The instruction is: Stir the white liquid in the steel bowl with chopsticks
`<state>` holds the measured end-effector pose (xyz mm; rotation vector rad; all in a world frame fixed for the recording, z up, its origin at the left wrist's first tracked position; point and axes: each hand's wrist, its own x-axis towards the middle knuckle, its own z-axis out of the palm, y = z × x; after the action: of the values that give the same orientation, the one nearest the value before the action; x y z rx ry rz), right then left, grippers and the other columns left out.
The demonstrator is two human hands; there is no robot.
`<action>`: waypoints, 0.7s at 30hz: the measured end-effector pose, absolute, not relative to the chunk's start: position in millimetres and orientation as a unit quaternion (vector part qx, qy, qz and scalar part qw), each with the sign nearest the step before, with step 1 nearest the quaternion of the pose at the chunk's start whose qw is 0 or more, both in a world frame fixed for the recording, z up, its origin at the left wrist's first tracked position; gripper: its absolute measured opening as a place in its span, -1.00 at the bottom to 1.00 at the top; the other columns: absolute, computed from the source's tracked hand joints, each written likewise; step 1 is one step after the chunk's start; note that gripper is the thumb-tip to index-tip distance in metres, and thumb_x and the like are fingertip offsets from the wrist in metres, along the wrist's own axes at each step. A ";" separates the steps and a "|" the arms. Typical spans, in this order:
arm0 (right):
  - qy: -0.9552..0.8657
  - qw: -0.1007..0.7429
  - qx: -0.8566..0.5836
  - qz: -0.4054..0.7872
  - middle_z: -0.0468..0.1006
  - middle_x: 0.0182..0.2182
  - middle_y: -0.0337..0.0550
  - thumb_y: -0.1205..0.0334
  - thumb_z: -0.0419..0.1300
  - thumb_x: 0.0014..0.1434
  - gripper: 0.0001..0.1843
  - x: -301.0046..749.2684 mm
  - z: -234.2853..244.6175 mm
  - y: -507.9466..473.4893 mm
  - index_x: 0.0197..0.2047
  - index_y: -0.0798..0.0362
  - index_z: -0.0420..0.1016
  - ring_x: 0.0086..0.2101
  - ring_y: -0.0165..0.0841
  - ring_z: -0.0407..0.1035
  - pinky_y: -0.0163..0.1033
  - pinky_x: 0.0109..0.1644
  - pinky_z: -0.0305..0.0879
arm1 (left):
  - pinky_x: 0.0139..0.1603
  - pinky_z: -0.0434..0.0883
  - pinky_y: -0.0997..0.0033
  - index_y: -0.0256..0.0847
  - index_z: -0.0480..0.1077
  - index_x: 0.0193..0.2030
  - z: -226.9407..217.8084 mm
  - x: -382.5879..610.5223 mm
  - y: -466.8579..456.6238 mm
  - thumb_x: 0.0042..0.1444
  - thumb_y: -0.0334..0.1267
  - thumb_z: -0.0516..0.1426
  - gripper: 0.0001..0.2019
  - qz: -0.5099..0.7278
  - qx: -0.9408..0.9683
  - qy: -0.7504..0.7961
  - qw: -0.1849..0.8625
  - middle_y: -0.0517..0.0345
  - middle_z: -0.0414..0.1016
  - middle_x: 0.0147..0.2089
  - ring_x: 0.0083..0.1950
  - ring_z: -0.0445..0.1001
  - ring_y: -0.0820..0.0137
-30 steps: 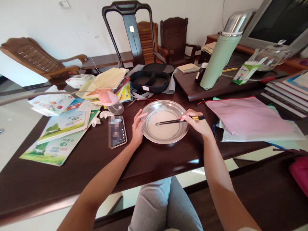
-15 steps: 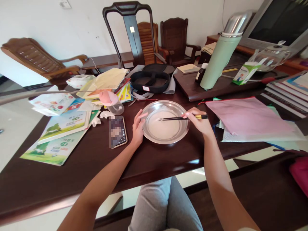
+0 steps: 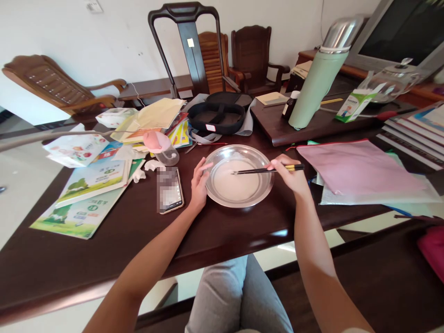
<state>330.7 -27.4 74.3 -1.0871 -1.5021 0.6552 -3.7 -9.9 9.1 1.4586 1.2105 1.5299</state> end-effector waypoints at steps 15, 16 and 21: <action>-0.610 0.584 -0.472 0.253 0.78 -0.44 -0.14 -0.63 0.36 0.34 -0.27 334.6 71.0 -24.9 -0.48 -0.16 0.71 -0.27 -0.09 0.70 0.06 0.01 0.58 | 0.78 0.25 -0.38 0.02 0.80 0.11 7.4 -4.0 -9.1 0.31 0.40 0.38 -0.46 0.599 0.554 0.459 0.351 -0.10 0.54 0.64 0.70 0.44 -0.19; -0.592 0.601 -0.472 0.256 0.74 -0.48 -0.15 -0.63 0.35 0.34 -0.25 336.9 71.2 -25.6 -0.52 -0.16 0.67 -0.32 -0.10 0.68 0.06 -0.02 0.58 | 0.78 0.25 -0.38 0.02 0.80 0.11 7.3 -4.1 -8.9 0.31 0.40 0.38 -0.46 0.599 0.554 0.458 0.352 -0.10 0.55 0.63 0.70 0.43 -0.19; -0.641 0.538 -0.431 0.337 0.80 -0.41 -0.12 -0.58 0.41 0.33 -0.29 330.8 74.4 -30.1 -0.50 -0.15 0.74 -0.32 -0.13 0.71 0.01 -0.07 0.60 | 0.77 0.27 -0.36 0.01 0.80 0.09 7.3 -3.6 -9.3 0.31 0.40 0.38 -0.46 0.597 0.552 0.464 0.352 -0.09 0.53 0.65 0.71 0.43 -0.19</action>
<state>330.8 -30.1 74.4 -1.0254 -1.5245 0.8028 -3.6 -9.3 7.3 1.4281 1.1996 1.5451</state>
